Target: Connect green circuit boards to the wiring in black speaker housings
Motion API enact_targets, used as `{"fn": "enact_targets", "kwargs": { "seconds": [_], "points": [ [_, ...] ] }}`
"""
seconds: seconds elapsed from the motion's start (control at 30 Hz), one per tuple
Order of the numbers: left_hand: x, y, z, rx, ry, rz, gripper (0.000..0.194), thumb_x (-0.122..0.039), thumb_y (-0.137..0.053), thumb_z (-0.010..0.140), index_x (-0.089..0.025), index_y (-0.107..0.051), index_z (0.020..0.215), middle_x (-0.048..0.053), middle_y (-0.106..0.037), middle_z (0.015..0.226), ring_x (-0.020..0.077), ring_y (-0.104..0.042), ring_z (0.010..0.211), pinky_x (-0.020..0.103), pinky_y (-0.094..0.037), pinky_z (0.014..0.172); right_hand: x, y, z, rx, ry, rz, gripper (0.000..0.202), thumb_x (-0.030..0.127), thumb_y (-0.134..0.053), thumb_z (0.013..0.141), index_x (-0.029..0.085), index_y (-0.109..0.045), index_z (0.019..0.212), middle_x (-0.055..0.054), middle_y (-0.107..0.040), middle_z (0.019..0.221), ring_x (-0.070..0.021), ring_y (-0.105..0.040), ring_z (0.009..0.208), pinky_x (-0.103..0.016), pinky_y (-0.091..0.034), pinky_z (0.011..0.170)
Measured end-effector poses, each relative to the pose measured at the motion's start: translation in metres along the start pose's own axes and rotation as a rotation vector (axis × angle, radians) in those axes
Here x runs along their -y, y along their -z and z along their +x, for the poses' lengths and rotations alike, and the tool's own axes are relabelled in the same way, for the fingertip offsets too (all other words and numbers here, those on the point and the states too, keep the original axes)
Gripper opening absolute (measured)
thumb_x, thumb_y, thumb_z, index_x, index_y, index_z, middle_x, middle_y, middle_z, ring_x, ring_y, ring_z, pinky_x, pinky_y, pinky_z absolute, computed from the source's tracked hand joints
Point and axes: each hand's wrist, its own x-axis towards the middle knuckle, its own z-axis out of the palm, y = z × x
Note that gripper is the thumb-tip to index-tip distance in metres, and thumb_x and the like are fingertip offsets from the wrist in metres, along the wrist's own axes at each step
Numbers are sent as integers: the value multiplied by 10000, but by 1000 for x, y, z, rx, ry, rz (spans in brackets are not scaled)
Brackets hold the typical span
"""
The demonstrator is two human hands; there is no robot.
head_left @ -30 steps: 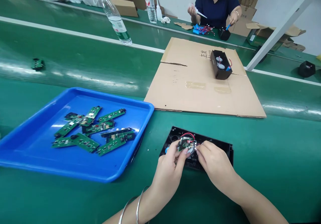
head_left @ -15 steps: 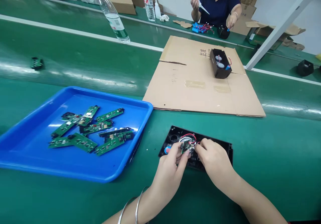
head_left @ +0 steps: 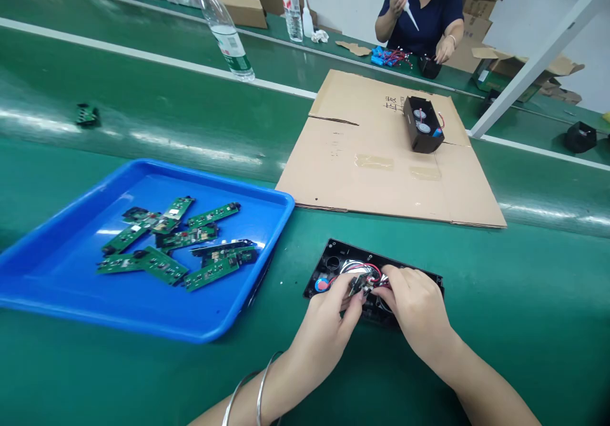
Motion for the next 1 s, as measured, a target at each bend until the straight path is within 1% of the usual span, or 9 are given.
{"fn": "enact_targets", "kwargs": {
  "seconds": [0.1, 0.4, 0.5, 0.6, 0.67, 0.73, 0.83, 0.9, 1.0],
  "points": [
    [-2, 1, 1, 32, -1, -46, 215, -259, -425, 828, -219, -567, 984, 51, -704, 957, 198, -691, 785, 291, -555, 736, -3, 0, 2, 51, 48, 44, 314, 261, -352, 941, 82, -609, 965, -38, -598, 632, -148, -541, 575, -268, -399, 553],
    [-2, -1, 0, 41, 37, -124, 188, -279, -430, 827, -217, -561, 946, 46, -707, 938, 195, -692, 758, 289, -566, 709, 0, -7, 3, 76, 25, 51, 193, 169, -462, 890, 93, -639, 884, -37, -595, 632, -155, -536, 575, -282, -435, 548],
    [0, 0, 0, 73, 13, -30, 204, -280, -417, 833, -215, -555, 969, 47, -710, 876, 205, -690, 761, 312, -561, 717, -7, 5, 6, 215, 39, 65, 144, 191, -592, 814, 98, -635, 915, -44, -622, 683, -177, -565, 616, -301, -468, 557],
    [-1, 4, 0, 48, 13, 7, 229, -294, -426, 827, -209, -545, 1003, 57, -716, 864, 224, -692, 788, 320, -559, 706, -19, 24, 3, 400, 9, 91, 609, 316, -752, 653, 76, -522, 1163, -147, -602, 1078, -272, -555, 994, -392, -488, 797],
    [-3, 8, 0, 12, 31, 2, 236, -305, -428, 822, -208, -544, 1003, 64, -723, 879, 234, -693, 804, 318, -561, 697, -25, 31, -3, 462, -61, 62, 960, 423, -786, 562, 65, -333, 1328, -220, -372, 1352, -353, -311, 1262, -509, -358, 969],
    [-5, 13, -1, -2, 59, -4, 229, -317, -433, 815, -211, -549, 982, 62, -731, 863, 238, -697, 787, 313, -567, 675, -25, 30, -10, 519, -116, 65, 1135, 505, -769, 527, 73, -175, 1392, -242, -198, 1434, -377, -128, 1330, -589, -222, 1020],
    [-8, 17, -2, 2, 82, -2, 219, -329, -469, 793, -211, -572, 947, 54, -737, 838, 235, -702, 753, 300, -577, 660, -19, 19, -21, 545, -166, 145, 1129, 446, -740, 556, 86, -87, 1405, -232, -296, 1385, -356, -243, 1293, -592, -178, 1030],
    [-9, 20, -4, 11, 72, 10, 229, -333, -515, 770, -210, -600, 943, 48, -739, 855, 232, -700, 781, 290, -580, 680, -16, 14, -29, 461, -204, 187, 1082, 345, -711, 573, 98, -65, 1404, -194, -414, 1291, -327, -360, 1217, -558, -243, 1009],
    [-11, 28, -6, 81, 15, 61, 290, -333, -597, 722, -234, -635, 992, 25, -744, 843, 222, -703, 763, 282, -587, 672, -26, 17, -49, 310, -268, 186, 1045, 289, -671, 569, 138, -58, 1402, -157, -459, 1236, -320, -416, 1151, -502, -338, 938]
  ]
}}
